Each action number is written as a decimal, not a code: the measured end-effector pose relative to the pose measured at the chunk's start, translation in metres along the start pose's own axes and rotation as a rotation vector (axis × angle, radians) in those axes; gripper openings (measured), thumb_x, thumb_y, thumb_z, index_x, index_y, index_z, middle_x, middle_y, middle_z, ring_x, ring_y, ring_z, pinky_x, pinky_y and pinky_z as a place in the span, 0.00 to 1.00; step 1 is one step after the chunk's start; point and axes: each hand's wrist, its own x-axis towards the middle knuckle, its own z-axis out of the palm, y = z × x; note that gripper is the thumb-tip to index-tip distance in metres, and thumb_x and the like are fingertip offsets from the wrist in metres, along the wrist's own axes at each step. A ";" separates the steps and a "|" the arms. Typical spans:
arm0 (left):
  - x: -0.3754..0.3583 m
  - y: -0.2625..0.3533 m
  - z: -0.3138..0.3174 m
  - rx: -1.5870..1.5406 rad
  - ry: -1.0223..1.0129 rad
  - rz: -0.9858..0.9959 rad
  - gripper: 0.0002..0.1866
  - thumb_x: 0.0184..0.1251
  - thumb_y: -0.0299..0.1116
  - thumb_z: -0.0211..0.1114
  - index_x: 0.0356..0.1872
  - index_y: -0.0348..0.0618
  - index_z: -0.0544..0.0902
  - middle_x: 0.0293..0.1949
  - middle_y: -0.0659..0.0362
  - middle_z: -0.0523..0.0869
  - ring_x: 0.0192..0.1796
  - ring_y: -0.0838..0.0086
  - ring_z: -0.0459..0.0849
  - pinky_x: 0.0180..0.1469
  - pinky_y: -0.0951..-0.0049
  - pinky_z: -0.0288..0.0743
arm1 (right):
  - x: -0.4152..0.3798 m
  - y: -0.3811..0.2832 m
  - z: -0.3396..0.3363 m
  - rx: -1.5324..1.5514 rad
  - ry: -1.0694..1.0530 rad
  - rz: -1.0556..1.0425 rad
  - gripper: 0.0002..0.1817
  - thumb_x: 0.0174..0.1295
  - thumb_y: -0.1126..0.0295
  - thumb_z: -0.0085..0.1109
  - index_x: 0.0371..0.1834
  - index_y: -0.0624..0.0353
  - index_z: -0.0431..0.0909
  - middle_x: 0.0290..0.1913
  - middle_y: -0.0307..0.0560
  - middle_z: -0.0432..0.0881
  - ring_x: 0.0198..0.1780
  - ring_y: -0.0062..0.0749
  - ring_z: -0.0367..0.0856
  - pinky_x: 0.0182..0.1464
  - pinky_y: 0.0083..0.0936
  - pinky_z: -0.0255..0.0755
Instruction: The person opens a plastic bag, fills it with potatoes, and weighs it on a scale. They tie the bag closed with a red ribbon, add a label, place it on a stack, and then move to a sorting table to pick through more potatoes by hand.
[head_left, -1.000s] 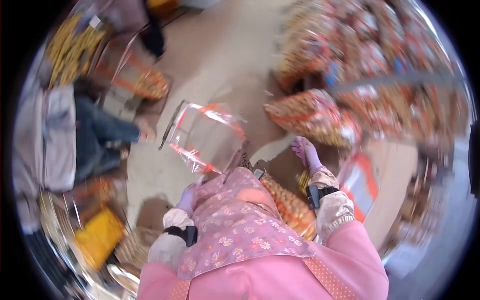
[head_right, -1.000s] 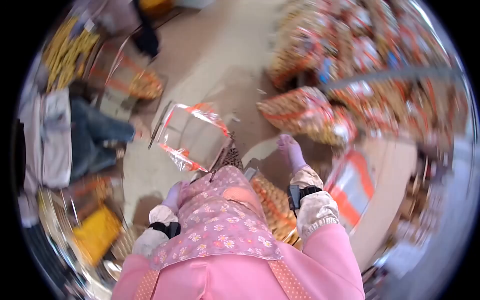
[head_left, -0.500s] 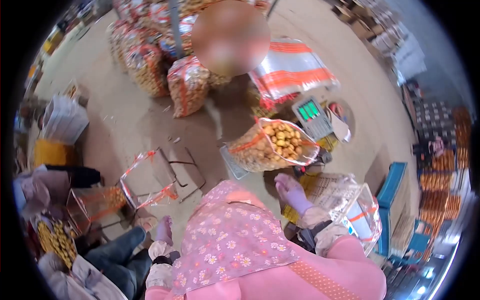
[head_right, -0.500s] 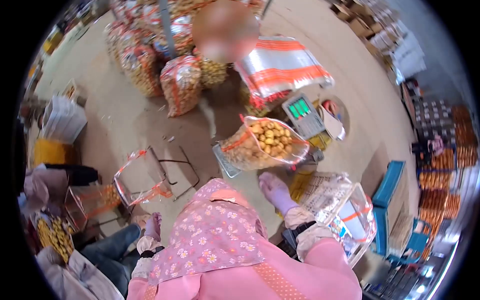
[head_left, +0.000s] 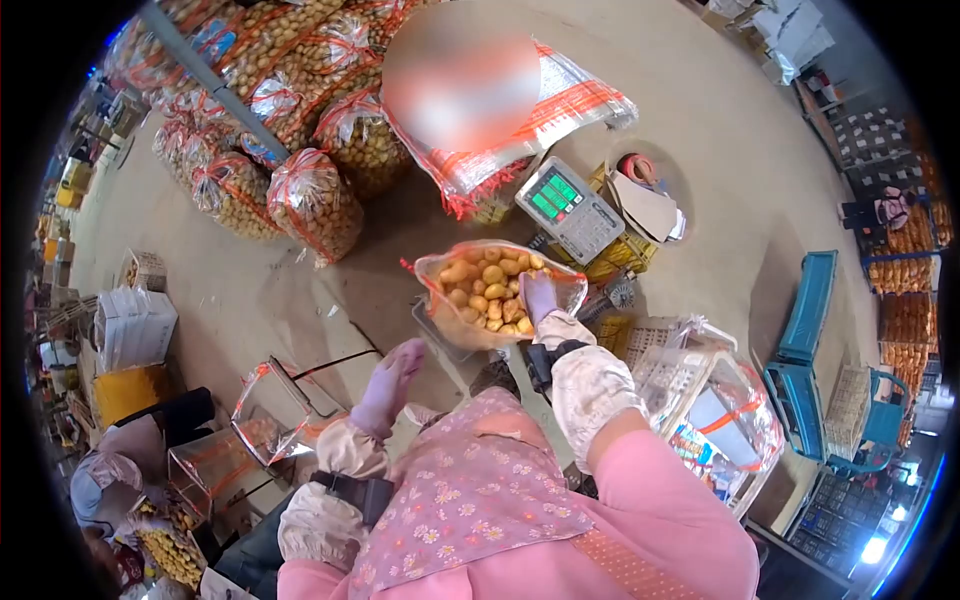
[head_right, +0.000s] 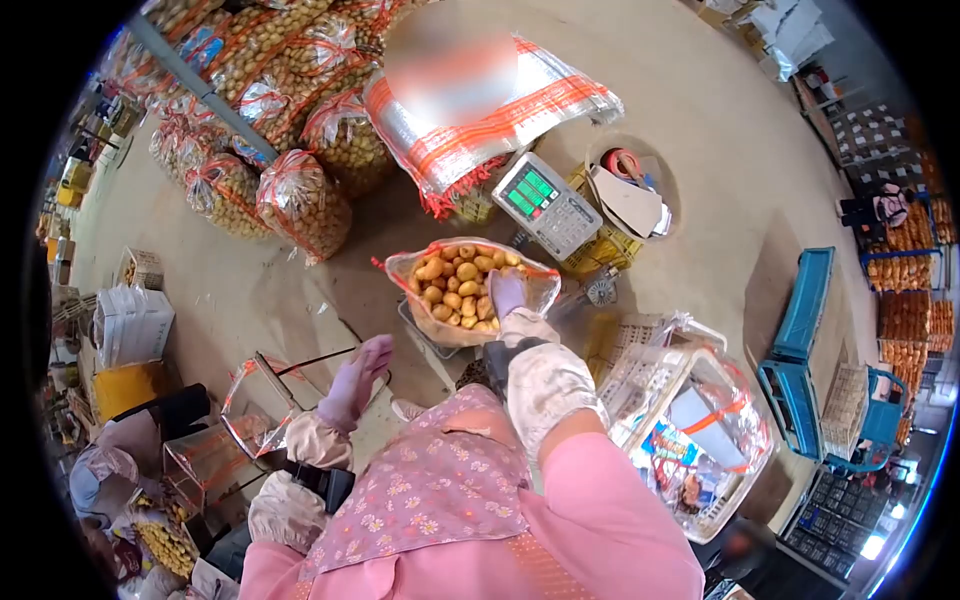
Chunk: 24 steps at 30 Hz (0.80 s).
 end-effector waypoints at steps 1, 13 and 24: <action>0.019 0.009 0.026 -0.004 -0.110 -0.005 0.26 0.71 0.49 0.52 0.62 0.42 0.69 0.60 0.60 0.74 0.61 0.71 0.71 0.63 0.68 0.62 | 0.018 0.020 0.013 -0.050 0.055 0.095 0.28 0.63 0.49 0.45 0.42 0.71 0.74 0.44 0.72 0.76 0.49 0.62 0.75 0.51 0.44 0.69; 0.229 -0.009 0.116 -0.095 0.256 -0.585 0.32 0.66 0.59 0.48 0.66 0.53 0.61 0.64 0.59 0.66 0.65 0.63 0.63 0.60 0.49 0.58 | 0.055 0.040 -0.020 0.256 -0.406 0.083 0.27 0.69 0.52 0.36 0.62 0.62 0.61 0.40 0.69 0.78 0.49 0.61 0.76 0.50 0.40 0.71; 0.237 0.003 0.069 0.054 0.038 -0.761 0.37 0.62 0.50 0.59 0.69 0.54 0.54 0.61 0.58 0.71 0.60 0.59 0.71 0.59 0.54 0.68 | 0.055 0.026 -0.022 0.320 -0.663 0.122 0.34 0.66 0.47 0.43 0.68 0.61 0.56 0.66 0.66 0.61 0.67 0.55 0.61 0.66 0.34 0.57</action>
